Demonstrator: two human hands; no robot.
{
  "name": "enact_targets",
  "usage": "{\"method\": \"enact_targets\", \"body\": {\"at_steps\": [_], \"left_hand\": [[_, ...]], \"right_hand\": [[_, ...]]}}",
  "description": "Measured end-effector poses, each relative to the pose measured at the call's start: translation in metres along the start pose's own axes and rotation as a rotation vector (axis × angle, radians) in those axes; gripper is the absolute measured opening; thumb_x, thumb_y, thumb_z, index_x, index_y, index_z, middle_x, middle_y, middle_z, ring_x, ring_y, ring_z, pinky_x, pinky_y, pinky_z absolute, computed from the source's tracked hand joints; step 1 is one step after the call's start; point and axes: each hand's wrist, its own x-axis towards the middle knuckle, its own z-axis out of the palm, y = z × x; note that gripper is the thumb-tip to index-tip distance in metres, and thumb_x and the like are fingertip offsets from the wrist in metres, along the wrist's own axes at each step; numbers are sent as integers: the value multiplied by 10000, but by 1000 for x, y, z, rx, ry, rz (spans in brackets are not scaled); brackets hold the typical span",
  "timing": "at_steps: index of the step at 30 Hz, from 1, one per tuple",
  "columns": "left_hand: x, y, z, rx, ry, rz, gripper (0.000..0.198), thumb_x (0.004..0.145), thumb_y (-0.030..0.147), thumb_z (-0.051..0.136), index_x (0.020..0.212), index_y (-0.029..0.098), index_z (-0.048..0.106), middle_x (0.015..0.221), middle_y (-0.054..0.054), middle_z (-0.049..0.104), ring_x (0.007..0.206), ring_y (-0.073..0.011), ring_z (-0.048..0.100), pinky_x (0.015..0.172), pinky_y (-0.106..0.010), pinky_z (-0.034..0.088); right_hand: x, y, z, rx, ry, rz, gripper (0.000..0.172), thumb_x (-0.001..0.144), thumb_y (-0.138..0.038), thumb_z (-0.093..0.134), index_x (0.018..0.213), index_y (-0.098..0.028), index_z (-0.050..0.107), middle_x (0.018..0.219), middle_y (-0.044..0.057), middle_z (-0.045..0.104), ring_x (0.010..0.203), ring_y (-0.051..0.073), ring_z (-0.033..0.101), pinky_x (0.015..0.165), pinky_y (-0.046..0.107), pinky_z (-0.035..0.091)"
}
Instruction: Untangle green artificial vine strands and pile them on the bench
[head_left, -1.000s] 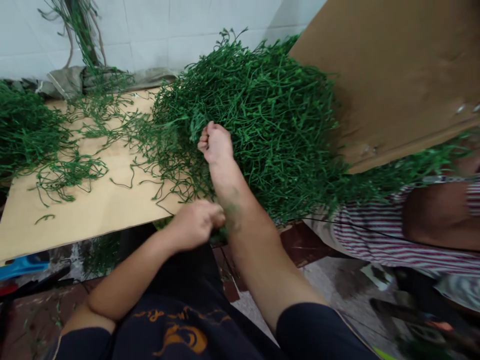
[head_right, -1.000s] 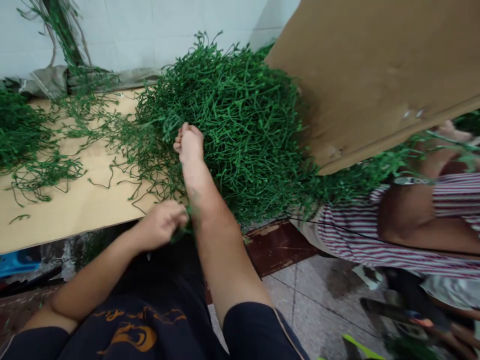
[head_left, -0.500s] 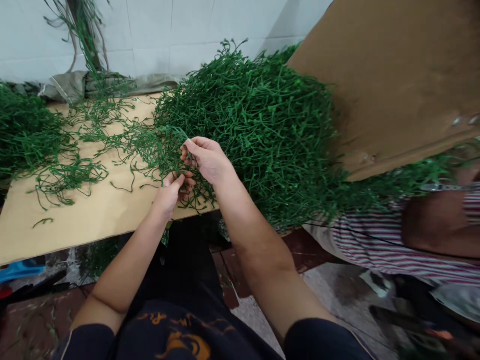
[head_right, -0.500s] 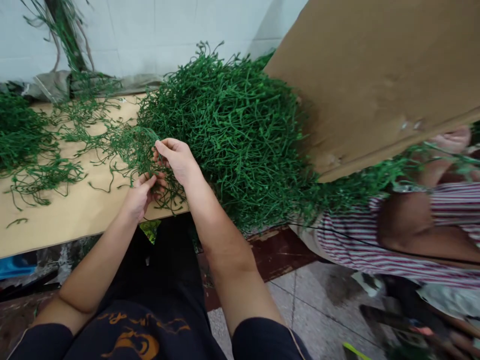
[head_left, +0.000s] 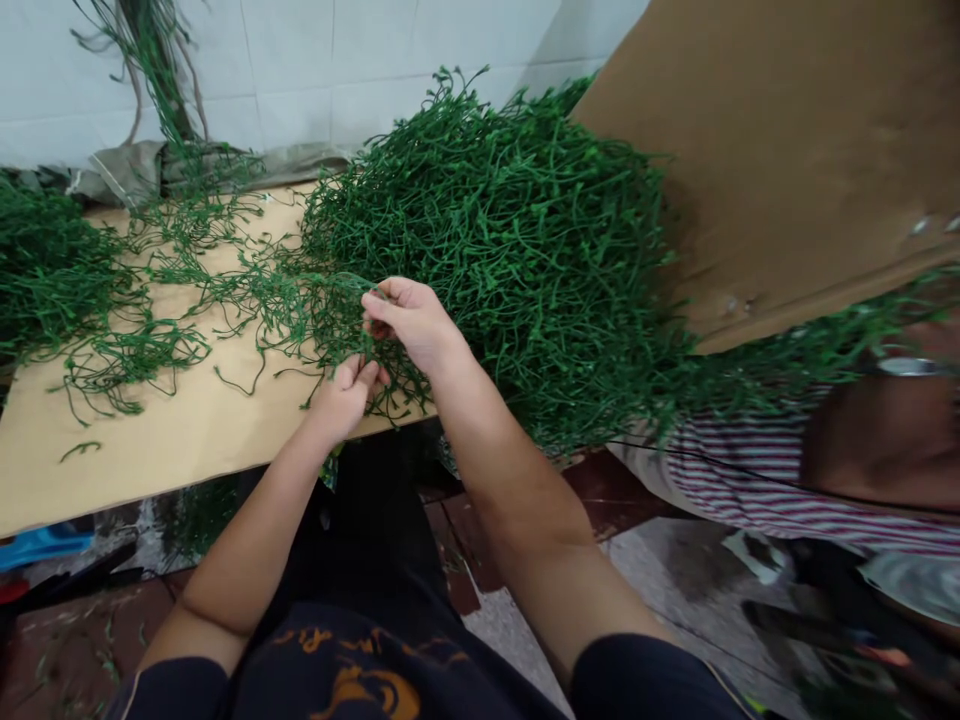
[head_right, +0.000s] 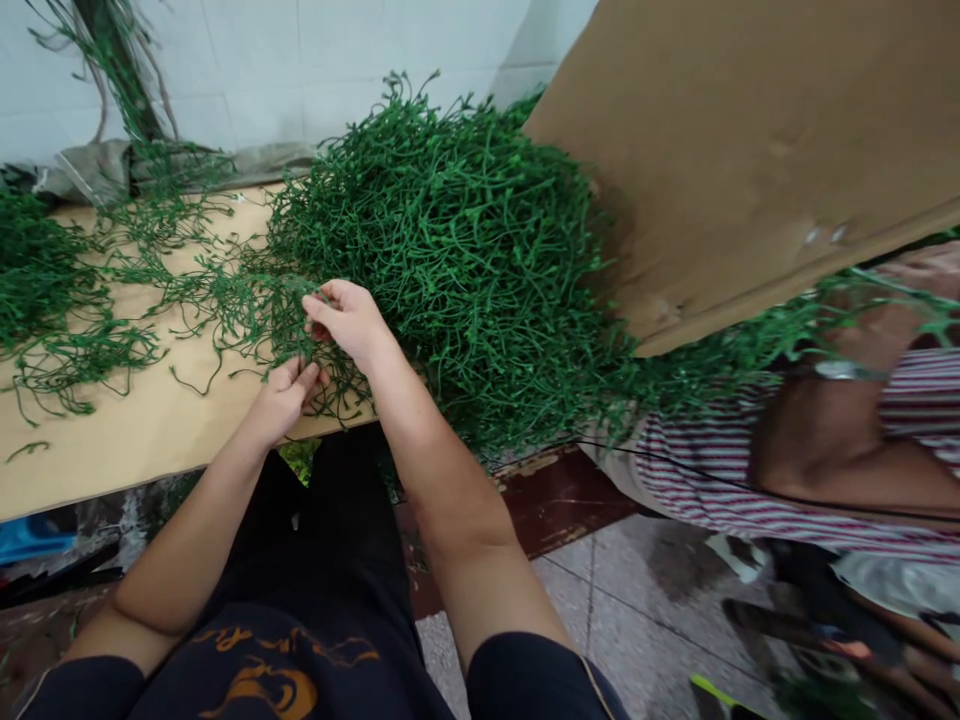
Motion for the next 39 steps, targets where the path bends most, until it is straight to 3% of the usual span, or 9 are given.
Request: {"method": "enact_targets", "body": {"at_steps": [5,7,11,16,22,26,29,33,39], "left_hand": [[-20,15,1,695,-407,200,293,829,402,461,813,165,633,750,-58,621,725,-186,564,690,-289,421],[-25,26,-3,833,-439,241,287,790,409,526,842,155,649,850,-98,650,821,-229,588,751,-327,437],[-16,35,-23,728,-174,262,201,787,325,542,845,170,656,890,-85,663,840,-207,595,789,-325,447],[21,25,-31,115,316,126,330,750,300,605,1029,137,544,1057,-100,612,887,-161,578,781,-282,461],[38,20,-20,-33,194,201,109,809,246,510,766,148,524,715,-11,575,665,-102,508,654,-221,415],[36,15,-19,195,271,193,254,814,301,499,602,172,440,555,26,460,551,-96,426,587,-236,345],[34,12,-19,337,240,183,291,808,349,499,582,173,443,529,27,446,544,-105,428,570,-239,329],[32,12,-21,497,232,171,213,789,305,511,635,158,526,557,2,502,587,-138,477,579,-252,338],[14,9,-26,511,216,221,368,872,403,350,653,172,536,558,-3,496,563,-134,463,581,-255,330]], "right_hand": [[2,-7,-11,52,64,-18,255,813,-328,561,644,-161,467,476,-69,509,398,21,451,399,136,326],[0,-9,-14,10,20,-59,267,821,-331,552,629,-159,481,467,-69,494,397,21,439,402,137,330],[-6,-14,-15,-72,-34,-115,293,818,-326,554,587,-157,490,443,-67,449,394,27,401,404,149,324],[-14,-17,-9,-33,-130,-87,326,834,-346,525,570,-160,480,433,-61,426,388,39,376,406,170,311],[-26,-18,-26,-290,-276,79,291,752,-376,625,587,-155,531,449,-35,511,393,58,429,407,192,340],[-31,-34,-41,-484,-90,-127,247,654,-356,716,587,-155,589,501,-17,553,466,68,450,448,199,327],[-20,-43,-25,-505,20,-302,202,684,-331,690,605,-165,606,542,-25,540,551,75,466,525,202,337],[5,-34,13,-653,-251,-154,280,667,-223,700,453,-145,538,435,-33,449,490,67,390,518,226,287],[28,-14,22,-189,-82,-103,320,808,-174,540,495,-152,477,478,-30,506,449,50,445,479,185,348]]}}
